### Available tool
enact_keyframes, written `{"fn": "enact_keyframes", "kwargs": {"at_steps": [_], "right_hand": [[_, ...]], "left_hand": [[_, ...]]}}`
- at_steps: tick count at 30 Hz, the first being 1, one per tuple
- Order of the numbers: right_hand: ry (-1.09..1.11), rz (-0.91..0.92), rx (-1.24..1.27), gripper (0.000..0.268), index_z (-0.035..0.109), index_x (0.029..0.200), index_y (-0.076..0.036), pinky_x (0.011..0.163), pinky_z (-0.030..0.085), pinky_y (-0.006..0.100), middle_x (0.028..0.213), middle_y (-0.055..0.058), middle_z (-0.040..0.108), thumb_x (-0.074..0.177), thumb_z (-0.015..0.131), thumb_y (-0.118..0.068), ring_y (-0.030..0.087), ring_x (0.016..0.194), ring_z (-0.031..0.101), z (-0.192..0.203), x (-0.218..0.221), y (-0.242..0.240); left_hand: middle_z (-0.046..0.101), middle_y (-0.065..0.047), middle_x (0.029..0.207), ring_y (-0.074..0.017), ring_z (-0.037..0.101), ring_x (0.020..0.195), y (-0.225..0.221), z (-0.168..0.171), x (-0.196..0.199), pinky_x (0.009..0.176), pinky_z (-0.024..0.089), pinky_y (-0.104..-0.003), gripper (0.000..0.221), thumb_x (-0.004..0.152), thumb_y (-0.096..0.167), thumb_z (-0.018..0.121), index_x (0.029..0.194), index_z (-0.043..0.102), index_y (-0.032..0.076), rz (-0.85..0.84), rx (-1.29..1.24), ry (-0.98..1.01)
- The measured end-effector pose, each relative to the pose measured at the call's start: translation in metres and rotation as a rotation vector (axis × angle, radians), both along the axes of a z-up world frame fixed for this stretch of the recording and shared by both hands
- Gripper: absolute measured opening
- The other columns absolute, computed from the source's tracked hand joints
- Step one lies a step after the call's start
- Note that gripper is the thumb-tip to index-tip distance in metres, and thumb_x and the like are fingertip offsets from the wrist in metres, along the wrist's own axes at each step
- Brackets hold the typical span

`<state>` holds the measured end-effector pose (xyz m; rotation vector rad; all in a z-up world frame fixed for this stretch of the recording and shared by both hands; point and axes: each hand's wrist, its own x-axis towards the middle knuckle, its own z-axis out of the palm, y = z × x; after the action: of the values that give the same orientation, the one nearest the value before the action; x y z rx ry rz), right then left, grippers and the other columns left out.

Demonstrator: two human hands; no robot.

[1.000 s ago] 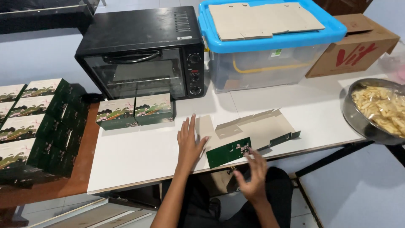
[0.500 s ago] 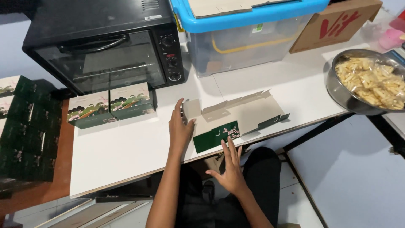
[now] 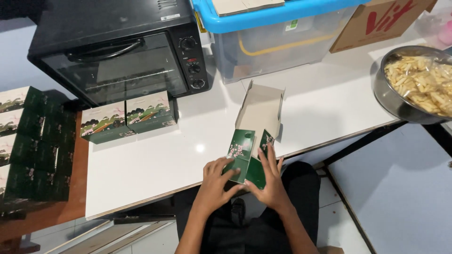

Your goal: Assembling a small cardboard box by folding and tucking its flaps into place.

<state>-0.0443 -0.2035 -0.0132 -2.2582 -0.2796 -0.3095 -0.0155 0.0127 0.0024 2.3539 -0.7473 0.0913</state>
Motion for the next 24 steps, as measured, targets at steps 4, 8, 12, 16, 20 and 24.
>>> {"fn": "enact_keyframes", "kwargs": {"at_steps": [4,8,12,16,20,24], "right_hand": [[-0.281,-0.276,0.233,0.053,0.048,0.149,-0.001,0.122,0.036,0.051,0.159,0.022,0.043,0.104,0.049,-0.029,0.038,0.149,0.041,-0.004,-0.012,-0.012],[-0.456,-0.574,0.245,0.039,0.055,0.137,0.003,0.116,0.043,0.05,0.142,0.022,0.057,0.105,0.051,-0.018,0.037,0.136,0.053,-0.004,-0.023,-0.012],[-0.694,-0.486,-0.09,0.033,0.061,0.124,-0.003,0.112,0.045,0.049,0.133,0.017,0.059,0.094,0.072,-0.009,0.035,0.128,0.054,-0.005,-0.036,0.001],[-0.389,-0.049,-0.218,0.066,0.06,0.14,-0.017,0.108,0.044,0.052,0.145,0.013,0.053,0.083,0.09,-0.034,0.035,0.132,0.055,-0.002,-0.033,0.028],[-0.352,-0.096,-0.3,0.07,0.057,0.146,-0.018,0.106,0.045,0.051,0.14,0.017,0.053,0.085,0.087,-0.034,0.036,0.127,0.054,-0.027,-0.014,0.034],[-0.31,-0.071,-0.157,0.079,0.047,0.155,-0.014,0.099,0.051,0.047,0.124,0.016,0.066,0.084,0.083,-0.01,0.035,0.113,0.065,-0.018,0.004,0.03]], "left_hand": [[0.064,-0.006,0.133,-0.0282,0.056,0.122,-0.003,0.003,0.004,0.097,0.039,-0.045,0.038,0.107,0.039,0.049,0.127,0.069,0.015,-0.143,0.037,-0.063],[0.059,-0.01,0.114,-0.0287,0.054,0.077,-0.02,0.026,0.019,0.074,0.043,-0.038,0.047,0.107,0.017,0.052,0.154,0.045,0.019,-0.153,0.098,-0.101],[0.049,-0.011,0.1,-0.0292,0.05,0.083,-0.03,0.023,0.04,0.067,0.041,-0.039,0.047,0.091,0.009,0.077,0.131,0.053,0.013,-0.031,-0.014,-0.243],[0.047,-0.012,0.102,-0.0295,0.049,0.094,-0.024,0.003,0.052,0.079,0.045,-0.038,0.027,0.102,0.021,0.067,0.118,0.056,0.004,0.093,-0.304,-0.38],[0.044,-0.012,0.125,-0.023,0.055,0.099,-0.019,0.027,0.047,0.076,0.054,-0.035,0.059,0.096,0.038,0.069,0.145,0.041,0.018,0.292,-0.482,0.045],[0.071,-0.014,0.103,-0.0266,0.069,0.094,-0.017,0.035,0.049,0.076,0.058,-0.038,0.037,0.096,0.019,0.062,0.132,0.063,0.009,0.388,-0.596,0.349]]}}
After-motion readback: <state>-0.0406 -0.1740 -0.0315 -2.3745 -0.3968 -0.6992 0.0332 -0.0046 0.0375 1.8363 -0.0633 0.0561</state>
